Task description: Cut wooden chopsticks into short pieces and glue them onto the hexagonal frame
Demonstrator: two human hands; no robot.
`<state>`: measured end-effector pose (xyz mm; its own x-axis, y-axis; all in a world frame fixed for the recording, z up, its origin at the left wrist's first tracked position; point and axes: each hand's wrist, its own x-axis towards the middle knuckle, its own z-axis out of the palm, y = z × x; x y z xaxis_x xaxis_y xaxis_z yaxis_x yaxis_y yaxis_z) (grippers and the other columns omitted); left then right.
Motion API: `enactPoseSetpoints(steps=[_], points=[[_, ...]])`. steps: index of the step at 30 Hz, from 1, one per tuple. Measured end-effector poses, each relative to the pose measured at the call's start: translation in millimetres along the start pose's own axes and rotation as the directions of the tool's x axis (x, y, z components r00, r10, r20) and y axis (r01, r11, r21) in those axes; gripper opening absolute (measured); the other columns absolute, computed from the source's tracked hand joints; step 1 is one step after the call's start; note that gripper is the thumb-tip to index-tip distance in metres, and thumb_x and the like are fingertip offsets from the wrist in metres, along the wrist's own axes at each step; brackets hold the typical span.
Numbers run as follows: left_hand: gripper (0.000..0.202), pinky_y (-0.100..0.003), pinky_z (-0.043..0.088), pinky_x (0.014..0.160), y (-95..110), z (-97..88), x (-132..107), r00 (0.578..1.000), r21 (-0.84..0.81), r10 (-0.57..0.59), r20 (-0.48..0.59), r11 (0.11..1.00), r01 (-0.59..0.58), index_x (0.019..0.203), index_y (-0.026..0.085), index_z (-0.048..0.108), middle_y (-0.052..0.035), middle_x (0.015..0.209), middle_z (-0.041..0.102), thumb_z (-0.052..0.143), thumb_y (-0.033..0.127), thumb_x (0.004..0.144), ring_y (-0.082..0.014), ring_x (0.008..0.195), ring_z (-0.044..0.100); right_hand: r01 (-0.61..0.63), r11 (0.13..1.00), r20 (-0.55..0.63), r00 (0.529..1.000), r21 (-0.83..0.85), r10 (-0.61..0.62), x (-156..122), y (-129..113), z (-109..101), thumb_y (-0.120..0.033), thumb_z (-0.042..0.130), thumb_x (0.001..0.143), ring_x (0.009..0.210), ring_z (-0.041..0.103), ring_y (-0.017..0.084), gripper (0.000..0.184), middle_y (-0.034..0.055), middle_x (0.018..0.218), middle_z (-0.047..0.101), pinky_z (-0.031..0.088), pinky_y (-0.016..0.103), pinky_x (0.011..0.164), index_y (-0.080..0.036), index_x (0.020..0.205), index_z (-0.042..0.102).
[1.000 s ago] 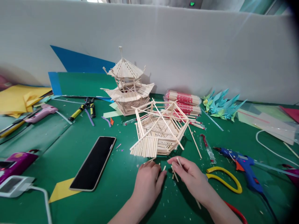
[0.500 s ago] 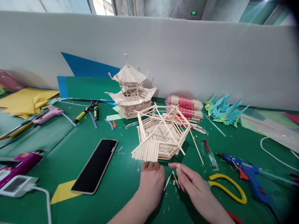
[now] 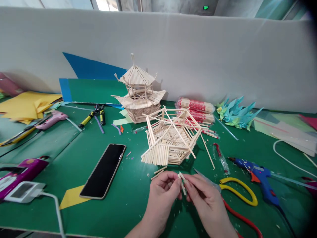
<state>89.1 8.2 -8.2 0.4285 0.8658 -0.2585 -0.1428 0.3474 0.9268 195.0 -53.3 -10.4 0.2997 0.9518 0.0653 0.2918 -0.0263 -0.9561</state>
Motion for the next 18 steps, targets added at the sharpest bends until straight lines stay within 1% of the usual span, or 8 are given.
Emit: enactPoseSetpoints(steps=[3, 8, 10, 15, 18], points=[[0.011, -0.019, 0.040, 0.049, -2.9, 1.6, -1.3, 1.000, -0.086, -0.006, -0.016, 0.996, 0.005, 0.067, 0.012, 0.059, 0.0026, 0.054, 0.055, 0.063, 0.023, 0.070, -0.0076, 0.047, 0.049, 0.001, 1.000, 0.025, 1.000, -0.028, 0.000, -1.0, -2.4, -0.6, -0.023, 0.041, 0.088, 0.065, 0.048, 0.010, 0.023, 0.0004, 0.076, 0.050, 0.041, 0.017, 0.058, -0.022, 0.102, 0.060], [0.010, -0.019, 0.040, 0.051, -7.8, -1.0, -0.2, 1.000, -0.112, -0.016, -0.015, 0.994, 0.014, 0.067, 0.013, 0.061, 0.0029, 0.054, 0.057, 0.063, 0.022, 0.071, -0.0072, 0.047, 0.050, 0.011, 0.996, 0.020, 1.000, -0.094, -0.009, -4.6, 1.0, -1.9, -0.022, 0.042, 0.088, 0.070, 0.049, 0.010, 0.021, -0.0005, 0.077, 0.053, 0.041, 0.018, 0.066, -0.024, 0.103, 0.057], [0.011, -0.019, 0.040, 0.051, -8.5, -1.8, -0.5, 1.000, -0.115, -0.022, -0.012, 0.993, 0.020, 0.068, 0.013, 0.060, 0.0029, 0.055, 0.057, 0.062, 0.022, 0.073, -0.0070, 0.048, 0.049, 0.011, 0.995, 0.024, 1.000, -0.100, -0.008, -6.1, 1.8, -1.8, -0.023, 0.042, 0.088, 0.070, 0.049, 0.010, 0.021, -0.0006, 0.077, 0.053, 0.040, 0.018, 0.066, -0.025, 0.102, 0.058], [0.011, -0.018, 0.040, 0.052, -6.5, -0.5, -2.3, 0.999, -0.157, -0.034, 0.009, 0.987, 0.035, 0.068, 0.013, 0.060, 0.0029, 0.054, 0.056, 0.061, 0.022, 0.074, -0.0071, 0.049, 0.050, -0.002, 0.998, 0.044, 0.999, -0.055, 0.005, -7.3, 1.7, -1.1, -0.022, 0.041, 0.089, 0.071, 0.050, 0.010, 0.023, -0.0001, 0.079, 0.052, 0.041, 0.018, 0.065, -0.025, 0.103, 0.058], [0.010, -0.019, 0.041, 0.053, -5.8, 0.3, -2.0, 0.998, -0.167, -0.054, 0.024, 0.984, 0.057, 0.069, 0.012, 0.061, 0.0021, 0.055, 0.057, 0.061, 0.021, 0.075, -0.0076, 0.050, 0.050, 0.020, 0.996, 0.030, 0.999, -0.090, -0.017, -6.5, 2.1, -1.5, -0.022, 0.042, 0.088, 0.072, 0.051, 0.010, 0.024, 0.0004, 0.080, 0.053, 0.042, 0.018, 0.067, -0.024, 0.106, 0.058]])
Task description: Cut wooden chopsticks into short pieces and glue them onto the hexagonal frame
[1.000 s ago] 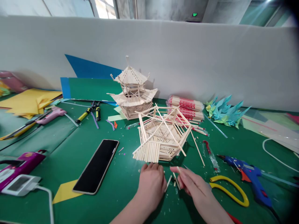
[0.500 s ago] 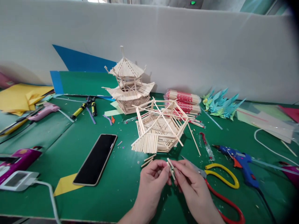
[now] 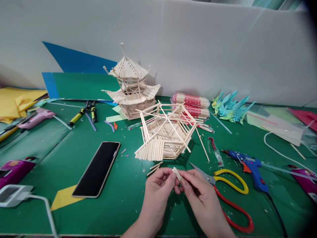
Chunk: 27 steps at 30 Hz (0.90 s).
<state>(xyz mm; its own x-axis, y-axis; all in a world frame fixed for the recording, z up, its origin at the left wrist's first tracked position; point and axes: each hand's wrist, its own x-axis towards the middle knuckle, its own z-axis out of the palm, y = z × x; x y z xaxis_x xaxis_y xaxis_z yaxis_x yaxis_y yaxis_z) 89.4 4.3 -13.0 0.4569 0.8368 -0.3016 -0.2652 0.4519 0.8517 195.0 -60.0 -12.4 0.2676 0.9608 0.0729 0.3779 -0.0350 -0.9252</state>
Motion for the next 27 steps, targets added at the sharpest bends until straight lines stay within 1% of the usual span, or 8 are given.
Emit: enactPoseSetpoints(steps=[6, 12, 17, 20, 23, 27], points=[[0.011, -0.020, 0.041, 0.055, -2.5, -1.5, 2.5, 1.000, 0.001, -0.021, -0.001, 1.000, 0.021, 0.067, 0.012, 0.061, 0.0021, 0.054, 0.057, 0.062, 0.021, 0.073, -0.0079, 0.050, 0.050, 0.052, 0.995, -0.031, 0.998, -0.087, -0.055, 0.5, 3.6, -0.7, -0.020, 0.042, 0.087, 0.072, 0.052, 0.010, 0.026, 0.0010, 0.079, 0.053, 0.044, 0.018, 0.066, -0.024, 0.107, 0.059], [0.009, -0.020, 0.040, 0.053, 0.9, 0.7, 2.1, 0.999, -0.015, -0.048, -0.015, 0.999, 0.047, 0.066, 0.012, 0.062, 0.0024, 0.053, 0.057, 0.064, 0.019, 0.071, -0.0076, 0.047, 0.050, 0.053, 0.993, -0.016, 0.998, -0.104, -0.055, -1.0, 4.5, -2.8, -0.020, 0.043, 0.087, 0.072, 0.054, 0.012, 0.026, 0.0028, 0.080, 0.054, 0.044, 0.021, 0.066, -0.022, 0.106, 0.060], [0.010, -0.020, 0.039, 0.052, 1.7, 0.2, 2.6, 0.999, -0.016, -0.049, -0.021, 0.999, 0.049, 0.064, 0.012, 0.061, 0.0025, 0.051, 0.056, 0.065, 0.020, 0.070, -0.0072, 0.045, 0.048, 0.045, 0.998, 0.004, 0.999, -0.052, -0.044, 1.4, 3.9, -4.8, -0.021, 0.045, 0.086, 0.073, 0.056, 0.014, 0.021, 0.0042, 0.082, 0.058, 0.045, 0.023, 0.068, -0.020, 0.095, 0.063], [0.011, -0.019, 0.038, 0.050, 1.6, -0.2, 2.4, 0.998, -0.011, -0.048, -0.032, 0.999, 0.047, 0.063, 0.012, 0.062, 0.0028, 0.049, 0.056, 0.066, 0.020, 0.069, -0.0069, 0.044, 0.048, 0.028, 0.999, 0.029, 0.999, -0.019, -0.028, 2.3, 4.0, -5.3, -0.021, 0.047, 0.085, 0.072, 0.056, 0.014, 0.019, 0.0032, 0.079, 0.060, 0.045, 0.024, 0.069, -0.021, 0.092, 0.065], [0.010, -0.019, 0.039, 0.049, 1.9, 0.9, 2.0, 0.999, -0.010, -0.043, -0.032, 0.999, 0.042, 0.062, 0.012, 0.063, 0.0028, 0.049, 0.056, 0.067, 0.020, 0.068, -0.0071, 0.045, 0.048, -0.029, 0.999, 0.021, 0.999, 0.026, 0.028, 2.0, 4.5, -4.3, -0.023, 0.049, 0.084, 0.071, 0.056, 0.014, 0.018, 0.0021, 0.075, 0.060, 0.044, 0.023, 0.066, -0.022, 0.089, 0.066], [0.012, -0.019, 0.039, 0.050, 1.1, 2.6, 1.7, 0.998, -0.004, -0.048, -0.031, 0.999, 0.048, 0.061, 0.011, 0.064, 0.0021, 0.049, 0.057, 0.067, 0.020, 0.068, -0.0076, 0.046, 0.049, -0.108, 0.982, 0.017, 0.994, 0.157, 0.107, 0.9, 6.6, -0.2, -0.029, 0.049, 0.084, 0.065, 0.054, 0.013, 0.018, 0.0018, 0.072, 0.057, 0.045, 0.023, 0.060, -0.020, 0.087, 0.065]])
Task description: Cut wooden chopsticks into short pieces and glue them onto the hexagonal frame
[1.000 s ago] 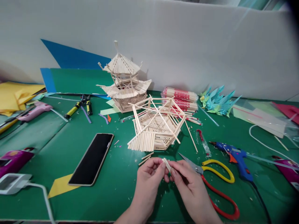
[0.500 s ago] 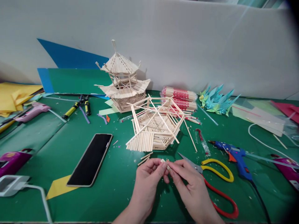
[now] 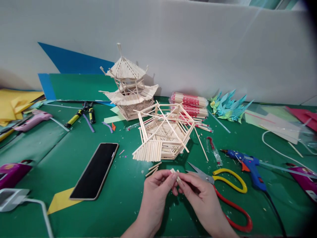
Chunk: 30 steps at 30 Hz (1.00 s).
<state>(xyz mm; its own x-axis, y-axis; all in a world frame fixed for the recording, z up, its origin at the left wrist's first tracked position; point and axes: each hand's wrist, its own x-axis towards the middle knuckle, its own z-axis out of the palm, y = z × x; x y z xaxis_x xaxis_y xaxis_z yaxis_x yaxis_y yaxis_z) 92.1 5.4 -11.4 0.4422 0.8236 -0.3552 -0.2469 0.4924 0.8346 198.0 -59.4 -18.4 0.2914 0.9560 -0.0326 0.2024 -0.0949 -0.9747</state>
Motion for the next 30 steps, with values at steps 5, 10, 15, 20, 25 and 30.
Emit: enactPoseSetpoints(steps=[5, 10, 15, 20, 25, 30], points=[[0.013, -0.018, 0.038, 0.050, -1.4, -1.3, -0.4, 1.000, 0.028, -0.019, 0.019, 0.999, 0.018, 0.062, 0.011, 0.066, 0.0012, 0.051, 0.058, 0.065, 0.021, 0.070, -0.0074, 0.048, 0.048, -0.125, 0.973, -0.002, 0.992, 0.192, 0.127, -1.9, 4.6, 3.0, -0.033, 0.052, 0.082, 0.066, 0.058, 0.013, 0.025, 0.0017, 0.077, 0.059, 0.046, 0.024, 0.061, -0.019, 0.103, 0.057], [0.013, -0.018, 0.038, 0.051, -2.1, -3.9, 0.8, 0.999, 0.051, -0.030, 0.037, 0.998, 0.028, 0.062, 0.012, 0.067, 0.0017, 0.051, 0.056, 0.064, 0.021, 0.071, -0.0070, 0.048, 0.047, -0.169, 0.961, 0.017, 0.985, 0.217, 0.170, -3.1, 8.6, 1.5, -0.035, 0.052, 0.082, 0.066, 0.057, 0.013, 0.033, 0.0001, 0.074, 0.057, 0.045, 0.026, 0.062, -0.017, 0.110, 0.049], [0.015, -0.018, 0.037, 0.050, -2.5, -4.3, 1.7, 0.998, 0.058, -0.047, 0.036, 0.997, 0.045, 0.058, 0.012, 0.066, 0.0023, 0.049, 0.055, 0.066, 0.022, 0.070, -0.0067, 0.046, 0.047, -0.175, 0.967, 0.041, 0.985, 0.184, 0.170, -1.5, 7.5, -1.2, -0.034, 0.052, 0.082, 0.066, 0.055, 0.012, 0.029, -0.0001, 0.075, 0.057, 0.044, 0.024, 0.061, -0.018, 0.107, 0.051], [0.018, -0.018, 0.037, 0.050, -1.1, -2.8, 0.2, 0.997, 0.045, -0.055, 0.047, 0.998, 0.053, 0.057, 0.012, 0.065, 0.0019, 0.049, 0.056, 0.065, 0.022, 0.071, -0.0070, 0.046, 0.048, -0.161, 0.967, 0.039, 0.987, 0.195, 0.156, -1.4, 4.6, -3.0, -0.031, 0.052, 0.082, 0.066, 0.058, 0.012, 0.025, 0.0006, 0.075, 0.059, 0.046, 0.023, 0.061, -0.018, 0.103, 0.054], [0.017, -0.019, 0.038, 0.051, -0.8, -3.2, 0.7, 0.997, 0.027, -0.056, 0.054, 0.998, 0.055, 0.056, 0.011, 0.065, 0.0013, 0.049, 0.057, 0.065, 0.021, 0.070, -0.0077, 0.046, 0.049, -0.142, 0.972, 0.046, 0.990, 0.186, 0.135, -1.0, 2.4, -4.8, -0.031, 0.052, 0.082, 0.070, 0.061, 0.014, 0.021, 0.0035, 0.078, 0.064, 0.048, 0.025, 0.064, -0.017, 0.098, 0.057], [0.018, -0.020, 0.039, 0.051, -0.8, -2.3, 1.6, 0.996, 0.016, -0.073, 0.051, 0.997, 0.073, 0.054, 0.011, 0.064, 0.0014, 0.047, 0.057, 0.067, 0.022, 0.069, -0.0084, 0.046, 0.049, -0.131, 0.974, 0.034, 0.991, 0.186, 0.127, 0.5, 0.7, -6.1, -0.031, 0.054, 0.081, 0.069, 0.062, 0.014, 0.020, 0.0036, 0.077, 0.065, 0.049, 0.025, 0.063, -0.017, 0.096, 0.058]])
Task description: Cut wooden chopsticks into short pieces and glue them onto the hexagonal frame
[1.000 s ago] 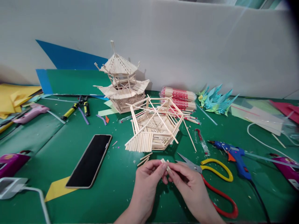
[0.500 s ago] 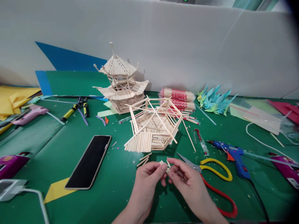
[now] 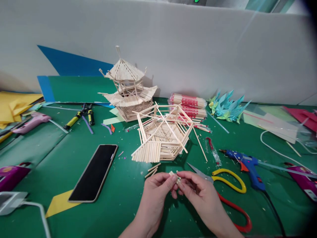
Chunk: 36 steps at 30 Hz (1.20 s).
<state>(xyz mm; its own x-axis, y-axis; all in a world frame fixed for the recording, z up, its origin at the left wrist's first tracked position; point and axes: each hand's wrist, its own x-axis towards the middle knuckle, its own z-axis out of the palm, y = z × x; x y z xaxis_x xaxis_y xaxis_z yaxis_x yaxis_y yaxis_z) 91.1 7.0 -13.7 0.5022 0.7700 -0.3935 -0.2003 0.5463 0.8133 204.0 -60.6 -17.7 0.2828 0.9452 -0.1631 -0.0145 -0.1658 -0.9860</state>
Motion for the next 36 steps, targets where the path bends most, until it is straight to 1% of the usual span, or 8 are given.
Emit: enactPoseSetpoints(steps=[7, 12, 20, 23, 27, 30, 33, 36], points=[[0.017, -0.019, 0.038, 0.051, -1, -0.9, 1, 1.000, 0.006, -0.003, 0.002, 1.000, 0.003, 0.056, 0.011, 0.065, 0.0011, 0.049, 0.058, 0.066, 0.021, 0.069, -0.0074, 0.046, 0.049, 0.002, 1.000, 0.010, 1.000, 0.011, -0.002, 1, 2, 0, -0.030, 0.053, 0.082, 0.069, 0.062, 0.014, 0.020, 0.0036, 0.078, 0.065, 0.049, 0.025, 0.064, -0.017, 0.097, 0.059], [0.017, -0.019, 0.037, 0.050, -2, -1.9, 2, 1.000, 0.017, -0.003, 0.008, 1.000, 0.003, 0.056, 0.011, 0.065, 0.0010, 0.050, 0.058, 0.066, 0.021, 0.070, -0.0072, 0.046, 0.049, -0.007, 1.000, -0.007, 1.000, -0.004, 0.007, 1, 1, 0, -0.032, 0.054, 0.081, 0.069, 0.062, 0.014, 0.020, 0.0034, 0.076, 0.066, 0.049, 0.024, 0.063, -0.017, 0.094, 0.059], [0.018, -0.019, 0.037, 0.050, -2, -0.7, 1, 1.000, 0.014, -0.005, 0.003, 1.000, 0.005, 0.055, 0.011, 0.064, 0.0013, 0.049, 0.058, 0.066, 0.020, 0.070, -0.0068, 0.045, 0.048, 0.022, 0.999, -0.007, 1.000, -0.034, -0.022, 0, 1, 0, -0.032, 0.053, 0.082, 0.069, 0.063, 0.016, 0.020, 0.0061, 0.078, 0.067, 0.050, 0.026, 0.064, -0.016, 0.092, 0.060], [0.018, -0.019, 0.037, 0.050, -4, -1.8, 3, 1.000, 0.010, -0.002, 0.006, 1.000, 0.002, 0.056, 0.010, 0.065, 0.0007, 0.050, 0.059, 0.065, 0.021, 0.070, -0.0070, 0.045, 0.048, 0.035, 0.998, -0.014, 0.999, -0.047, -0.036, 0, 0, 0, -0.031, 0.053, 0.082, 0.068, 0.062, 0.015, 0.019, 0.0051, 0.077, 0.067, 0.049, 0.025, 0.062, -0.017, 0.091, 0.061], [0.017, -0.019, 0.036, 0.049, -5, -1.4, 2, 1.000, 0.005, -0.006, -0.011, 1.000, 0.006, 0.056, 0.010, 0.066, 0.0002, 0.050, 0.059, 0.066, 0.021, 0.069, -0.0066, 0.045, 0.047, 0.023, 0.996, -0.016, 1.000, -0.085, -0.025, 2, 4, -1, -0.032, 0.053, 0.081, 0.068, 0.062, 0.015, 0.019, 0.0044, 0.077, 0.067, 0.048, 0.023, 0.062, -0.018, 0.090, 0.061], [0.015, -0.018, 0.035, 0.047, -4, 0.6, -1, 0.999, -0.008, 0.000, -0.041, 1.000, -0.001, 0.057, 0.010, 0.066, 0.0004, 0.050, 0.059, 0.067, 0.020, 0.067, -0.0055, 0.043, 0.046, 0.006, 0.996, -0.015, 1.000, -0.086, -0.007, 1, 11, -2, -0.034, 0.054, 0.080, 0.071, 0.062, 0.015, 0.021, 0.0050, 0.081, 0.067, 0.049, 0.023, 0.063, -0.019, 0.094, 0.059], [0.016, -0.017, 0.035, 0.045, -4, 1.2, -3, 0.999, -0.029, 0.015, -0.050, 0.999, -0.017, 0.055, 0.010, 0.065, 0.0012, 0.048, 0.057, 0.069, 0.021, 0.066, -0.0054, 0.042, 0.046, 0.003, 0.995, 0.055, 0.998, -0.104, 0.003, 1, 16, -2, -0.035, 0.051, 0.082, 0.070, 0.061, 0.015, 0.022, 0.0049, 0.080, 0.066, 0.048, 0.023, 0.063, -0.019, 0.094, 0.059], [0.018, -0.017, 0.035, 0.044, -7, -1.6, -2, 0.997, -0.023, 0.030, -0.066, 0.999, -0.032, 0.055, 0.010, 0.065, 0.0018, 0.046, 0.056, 0.071, 0.025, 0.063, -0.0056, 0.041, 0.046, 0.039, 0.981, 0.135, 0.991, -0.188, -0.014, 1, 13, -1, -0.037, 0.045, 0.085, 0.064, 0.057, 0.014, 0.024, 0.0031, 0.072, 0.064, 0.045, 0.021, 0.059, -0.018, 0.082, 0.060]])
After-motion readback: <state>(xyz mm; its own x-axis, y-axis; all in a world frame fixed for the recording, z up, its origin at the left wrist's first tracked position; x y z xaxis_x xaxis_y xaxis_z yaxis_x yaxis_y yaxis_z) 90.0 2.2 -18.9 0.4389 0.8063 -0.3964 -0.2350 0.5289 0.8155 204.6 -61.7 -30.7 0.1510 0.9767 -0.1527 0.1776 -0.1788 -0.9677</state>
